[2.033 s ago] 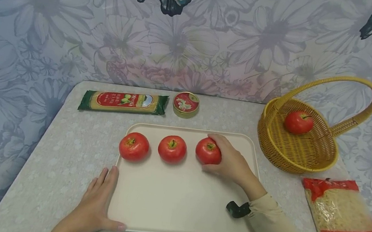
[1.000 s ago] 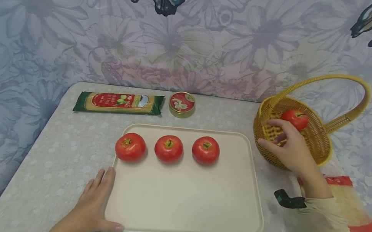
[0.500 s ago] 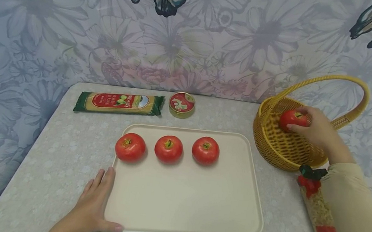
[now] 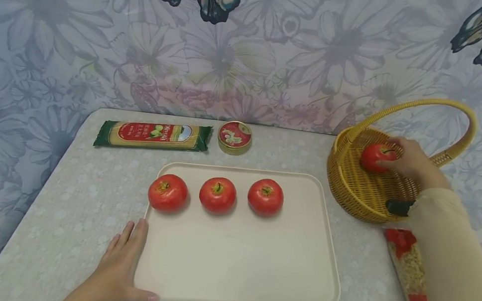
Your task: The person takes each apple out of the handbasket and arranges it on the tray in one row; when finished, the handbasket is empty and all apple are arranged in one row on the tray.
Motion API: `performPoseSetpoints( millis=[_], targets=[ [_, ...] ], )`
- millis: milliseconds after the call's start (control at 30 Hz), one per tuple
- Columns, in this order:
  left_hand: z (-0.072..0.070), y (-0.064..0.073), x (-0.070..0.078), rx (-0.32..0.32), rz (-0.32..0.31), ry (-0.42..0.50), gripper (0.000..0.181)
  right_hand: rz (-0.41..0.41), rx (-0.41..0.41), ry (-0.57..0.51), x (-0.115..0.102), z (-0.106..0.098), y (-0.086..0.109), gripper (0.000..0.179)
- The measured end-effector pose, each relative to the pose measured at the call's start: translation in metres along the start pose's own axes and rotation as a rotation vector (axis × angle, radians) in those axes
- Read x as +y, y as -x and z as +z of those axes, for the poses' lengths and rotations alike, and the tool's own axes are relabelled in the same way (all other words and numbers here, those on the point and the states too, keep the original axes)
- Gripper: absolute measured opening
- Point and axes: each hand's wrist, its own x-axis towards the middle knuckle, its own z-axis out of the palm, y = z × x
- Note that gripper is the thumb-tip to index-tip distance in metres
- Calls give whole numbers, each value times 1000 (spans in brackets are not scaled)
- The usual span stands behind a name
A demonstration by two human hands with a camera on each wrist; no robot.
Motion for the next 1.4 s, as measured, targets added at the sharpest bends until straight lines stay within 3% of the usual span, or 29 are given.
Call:
performPoseSetpoints(
  millis=[367, 633, 900, 1067, 1267, 1400],
  targets=[
    [-1, 3, -1, 32, 18, -8, 157, 25, -48, -60, 7, 12, -10, 102],
    [0, 2, -1, 25, 0, 0, 159, 19, -22, -22, 10, 19, -9, 98],
    [0, 1, -1, 23, -5, -12, 159, 37, -27, -74, 9, 22, -7, 103],
    [-1, 3, 0, 35, 11, -17, 158, 9, -70, -45, 4, 22, -4, 99],
    [-2, 3, 1, 50, 39, -18, 157, 14, -181, -41, 0, 23, 1, 99],
    [-1, 3, 0, 38, 25, -15, 157, 15, -187, -40, -1, 25, 4, 100]
  ],
)
